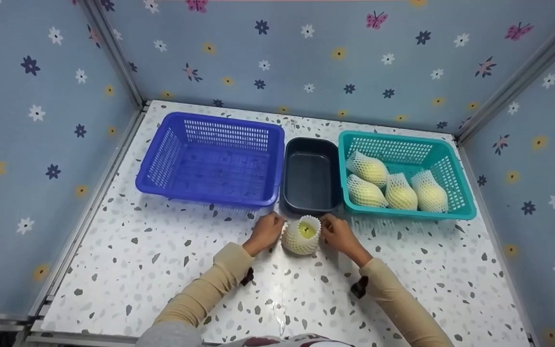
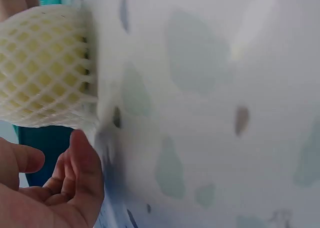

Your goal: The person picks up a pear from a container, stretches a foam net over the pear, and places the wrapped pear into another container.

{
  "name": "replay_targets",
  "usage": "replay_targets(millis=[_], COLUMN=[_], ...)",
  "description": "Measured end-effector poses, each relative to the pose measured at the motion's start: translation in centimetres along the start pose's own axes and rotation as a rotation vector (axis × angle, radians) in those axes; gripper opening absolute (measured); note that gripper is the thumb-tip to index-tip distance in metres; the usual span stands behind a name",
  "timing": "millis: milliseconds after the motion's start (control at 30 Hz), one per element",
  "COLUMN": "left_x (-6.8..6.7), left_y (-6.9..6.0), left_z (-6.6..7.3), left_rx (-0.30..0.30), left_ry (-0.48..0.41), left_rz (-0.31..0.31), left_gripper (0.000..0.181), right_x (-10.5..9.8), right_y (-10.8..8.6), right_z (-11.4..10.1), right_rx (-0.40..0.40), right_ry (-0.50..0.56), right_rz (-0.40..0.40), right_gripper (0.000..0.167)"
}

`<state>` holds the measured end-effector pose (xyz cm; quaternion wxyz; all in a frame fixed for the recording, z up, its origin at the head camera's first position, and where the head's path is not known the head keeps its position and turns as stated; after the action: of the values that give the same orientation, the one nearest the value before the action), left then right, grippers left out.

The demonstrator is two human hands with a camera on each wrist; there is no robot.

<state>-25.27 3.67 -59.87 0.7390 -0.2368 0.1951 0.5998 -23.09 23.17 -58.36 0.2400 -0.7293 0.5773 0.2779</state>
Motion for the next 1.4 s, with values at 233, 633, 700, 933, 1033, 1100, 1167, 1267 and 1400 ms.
replay_targets(millis=[233, 633, 700, 933, 1033, 1100, 1167, 1267, 1400], left_x=[1.4, 2.4, 2.4, 2.4, 2.1, 1.9, 1.6, 1.3, 0.9], left_y=[-1.2, -1.8, -1.7, -1.8, -1.8, -1.8, -1.8, -1.8, -1.8], left_z=[0.2, 0.2, 0.2, 0.3, 0.8, 1.3, 1.8, 2.5, 3.6], left_rx=[-0.098, -0.158, -0.152, -0.177, -0.172, -0.166, -0.17, -0.195, -0.206], left_ry=[-0.262, -0.36, -0.358, -0.398, -0.432, -0.457, -0.504, -0.583, -0.691], left_rz=[-0.162, -0.178, -0.168, -0.144, -0.14, -0.138, -0.146, -0.175, -0.218], left_gripper=[0.024, 0.028, 0.029, 0.026, 0.023, 0.022, 0.022, 0.023, 0.027], right_x=[0.8, 3.3, 3.5, 2.0, 1.3, 0.7, 0.2, -0.6, -1.8], right_y=[-0.8, -1.1, -1.1, -1.7, -2.0, -2.0, -2.0, -2.0, -1.9], right_z=[-1.8, -2.5, -2.7, -5.8, -6.7, -7.1, -7.6, -8.3, -9.2], right_rx=[-0.13, -0.143, -0.15, -0.214, -0.238, -0.252, -0.265, -0.306, -0.344], right_ry=[0.124, 0.31, 0.329, 0.326, 0.322, 0.313, 0.305, 0.291, 0.288], right_rz=[-0.157, -0.269, -0.251, -0.206, -0.191, -0.175, -0.155, -0.126, -0.079], right_gripper=[0.044, 0.081, 0.083, 0.075, 0.074, 0.074, 0.074, 0.073, 0.074])
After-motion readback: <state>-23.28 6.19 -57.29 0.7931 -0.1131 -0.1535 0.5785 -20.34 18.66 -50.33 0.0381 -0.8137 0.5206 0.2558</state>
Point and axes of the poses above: each hand's wrist, its own y-axis towards the middle knuckle, its own x-axis out of the palm, z = x × y, the point moved 8 cm from there along y, towards the middle knuckle, and after that the axes turned 1 degree about -x, right-handed, at the moved point
